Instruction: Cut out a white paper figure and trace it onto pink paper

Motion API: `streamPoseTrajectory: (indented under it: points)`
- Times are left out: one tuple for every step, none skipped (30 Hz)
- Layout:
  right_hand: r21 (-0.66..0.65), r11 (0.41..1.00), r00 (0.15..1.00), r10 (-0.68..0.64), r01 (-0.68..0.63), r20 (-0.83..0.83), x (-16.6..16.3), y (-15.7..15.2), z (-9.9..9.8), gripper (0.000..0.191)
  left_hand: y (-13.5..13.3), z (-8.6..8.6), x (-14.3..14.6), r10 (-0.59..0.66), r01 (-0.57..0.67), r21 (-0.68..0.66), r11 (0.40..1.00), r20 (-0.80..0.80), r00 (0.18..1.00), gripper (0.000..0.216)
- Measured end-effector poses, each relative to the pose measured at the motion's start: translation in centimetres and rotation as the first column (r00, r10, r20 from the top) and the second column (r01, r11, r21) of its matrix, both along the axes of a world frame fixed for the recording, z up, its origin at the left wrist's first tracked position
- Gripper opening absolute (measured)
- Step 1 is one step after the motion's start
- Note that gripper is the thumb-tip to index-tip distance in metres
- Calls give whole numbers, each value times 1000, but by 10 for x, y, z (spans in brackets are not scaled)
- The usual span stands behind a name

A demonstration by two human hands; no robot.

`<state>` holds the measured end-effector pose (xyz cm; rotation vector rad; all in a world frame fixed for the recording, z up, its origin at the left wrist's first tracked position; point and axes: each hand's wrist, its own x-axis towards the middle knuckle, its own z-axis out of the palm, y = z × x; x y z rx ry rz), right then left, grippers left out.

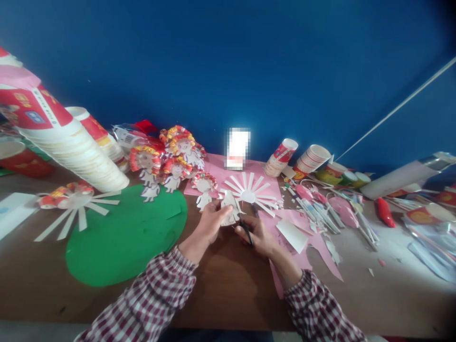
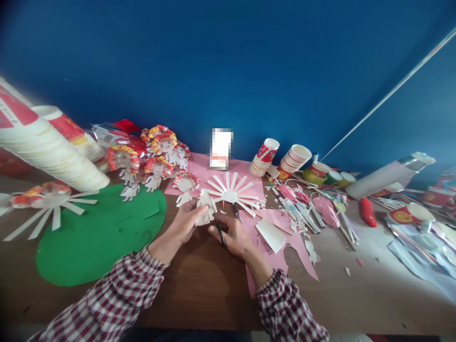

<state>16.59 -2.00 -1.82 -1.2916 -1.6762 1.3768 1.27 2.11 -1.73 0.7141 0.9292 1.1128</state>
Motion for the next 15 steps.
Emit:
streamPoseTrajectory:
  points:
    - [4,1000,1000,1,-1,-9,0,0,0,31,0,0,0,-3,3,-2,1000,2,1000,20]
    - [7,1000,1000,2,-2,-17,0,0,1,30,0,0,0,-5,5,-7,1000,3,1000,20]
    - [11,1000,1000,3,-3,-23,0,0,1,29,-1,0,1,-3,3,-13,1000,3,1000,21]
    - [14,1000,1000,3,-3,-27,-1,-1,2,28,-1,0,1,2,-2,-20,1000,1,1000,21]
    - [16,1000,1000,1,-1,-29,-1,-1,2,27,-1,0,1,7,-7,-26,1000,0,1000,21]
    - [17,1000,1000,-2,2,-29,-1,-1,3,27,-1,0,1,11,-11,-31,999,-1,1000,21]
    - [18,1000,1000,-5,5,-25,-2,-1,3,27,-1,0,1,14,-14,-35,999,1,1000,22]
    - [16,1000,1000,-8,8,-16,-2,-1,3,28,-1,0,2,16,-15,-37,999,4,1000,22]
    - [15,1000,1000,-12,12,-3,-2,-2,3,29,0,0,2,15,-14,-37,999,7,1000,22]
    - [14,1000,1000,-18,18,12,-2,-2,3,30,0,0,2,13,-13,-38,999,10,1000,22]
    - [14,1000,999,-23,23,25,-2,-2,2,31,0,0,2,11,-11,-39,999,13,1000,22]
    - [16,999,999,-28,28,34,-2,-2,1,32,0,1,2,9,-9,-41,999,15,1000,22]
    - [21,999,999,-31,31,37,-2,-2,1,32,0,1,1,8,-7,-43,999,17,1000,23]
    - [26,999,999,-31,30,34,-2,-1,0,32,0,1,1,8,-7,-45,999,18,1000,23]
    - [31,999,999,-30,29,26,-2,-1,0,32,0,1,1,8,-7,-46,999,19,1000,23]
